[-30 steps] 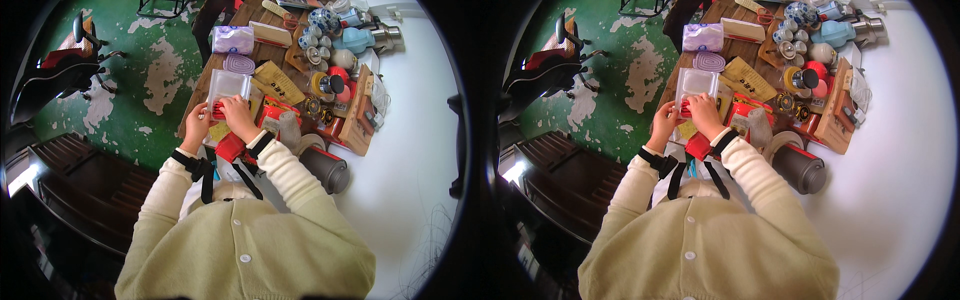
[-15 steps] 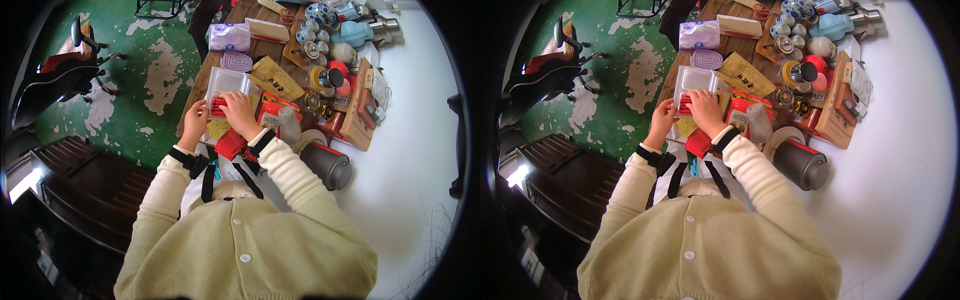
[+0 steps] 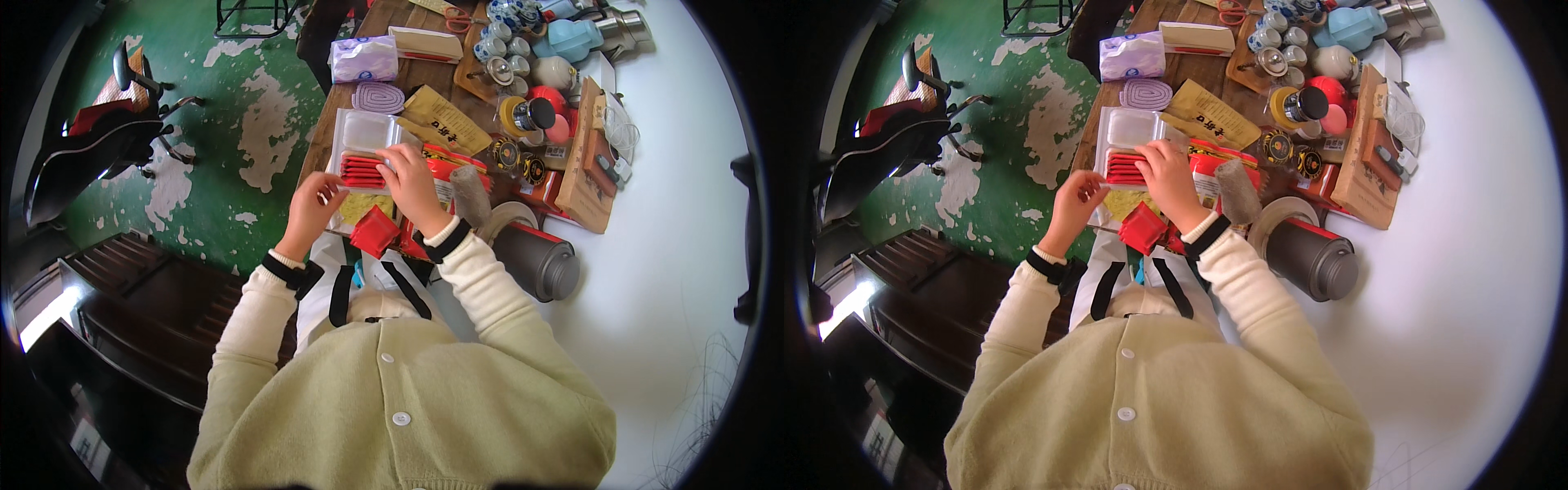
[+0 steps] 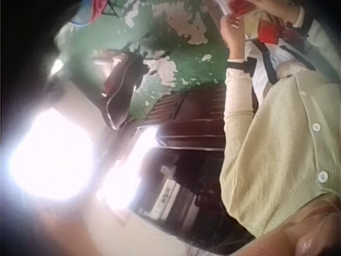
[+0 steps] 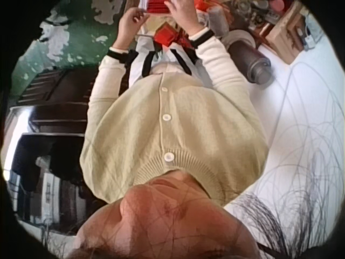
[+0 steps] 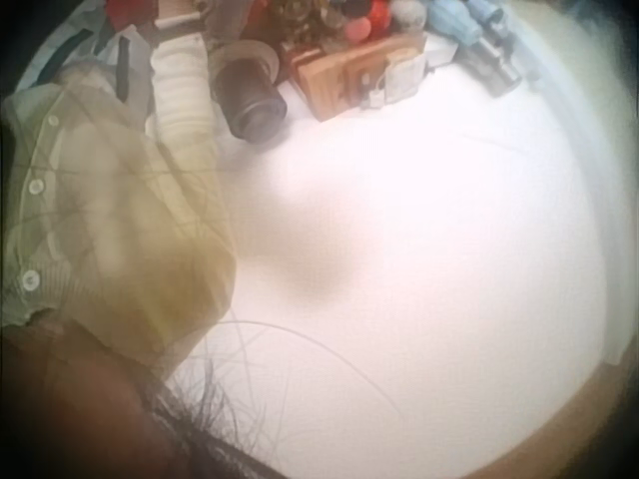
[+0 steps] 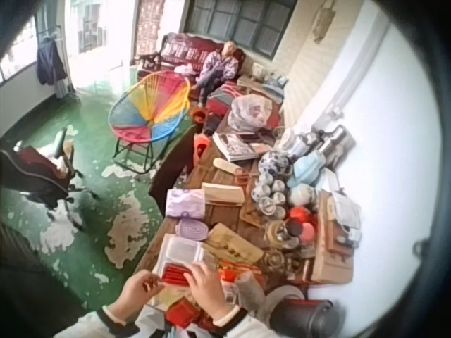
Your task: The person stands at a cluttered table and repeatedly wipes red packets with a gray cloth, then places them into a clear plastic container. The person handles the packets one at a time, occasionally adjusting the container and other items on the table.
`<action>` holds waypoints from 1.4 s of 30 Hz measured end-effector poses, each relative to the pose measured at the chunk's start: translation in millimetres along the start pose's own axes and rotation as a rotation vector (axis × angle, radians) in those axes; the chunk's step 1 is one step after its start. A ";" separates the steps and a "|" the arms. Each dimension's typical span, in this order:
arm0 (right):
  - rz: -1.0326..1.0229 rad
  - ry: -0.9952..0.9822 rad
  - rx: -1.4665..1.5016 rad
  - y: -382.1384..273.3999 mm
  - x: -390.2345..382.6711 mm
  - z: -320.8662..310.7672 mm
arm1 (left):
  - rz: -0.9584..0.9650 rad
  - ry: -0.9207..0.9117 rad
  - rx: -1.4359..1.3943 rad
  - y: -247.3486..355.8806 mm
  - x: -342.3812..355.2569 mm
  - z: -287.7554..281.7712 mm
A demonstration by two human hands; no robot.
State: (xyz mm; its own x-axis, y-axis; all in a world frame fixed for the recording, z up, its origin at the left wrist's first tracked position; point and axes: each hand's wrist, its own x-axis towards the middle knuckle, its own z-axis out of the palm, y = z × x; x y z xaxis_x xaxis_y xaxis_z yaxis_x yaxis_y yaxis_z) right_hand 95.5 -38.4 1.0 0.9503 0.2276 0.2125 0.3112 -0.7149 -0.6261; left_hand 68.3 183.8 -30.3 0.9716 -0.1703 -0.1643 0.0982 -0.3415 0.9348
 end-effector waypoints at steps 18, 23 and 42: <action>0.208 0.255 -0.118 -1.8 -70.6 -87.0 | 0.792 -0.574 0.883 -15.9 -21.7 59.2; 0.323 0.261 -0.320 16.7 -91.4 -93.3 | 0.727 -0.645 0.761 -15.6 -19.6 60.0; 0.631 0.131 -0.200 40.5 -78.9 -84.4 | -0.073 -0.428 -0.152 69.3 9.5 28.6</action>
State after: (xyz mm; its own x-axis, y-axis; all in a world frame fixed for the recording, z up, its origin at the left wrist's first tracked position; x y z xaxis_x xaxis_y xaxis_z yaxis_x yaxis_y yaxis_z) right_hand 32.3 -141.2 22.2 0.9365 -0.3469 -0.0511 -0.3227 -0.7959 -0.5123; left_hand 78.2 132.1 23.9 0.7879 -0.5281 -0.3168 0.2243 -0.2331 0.9462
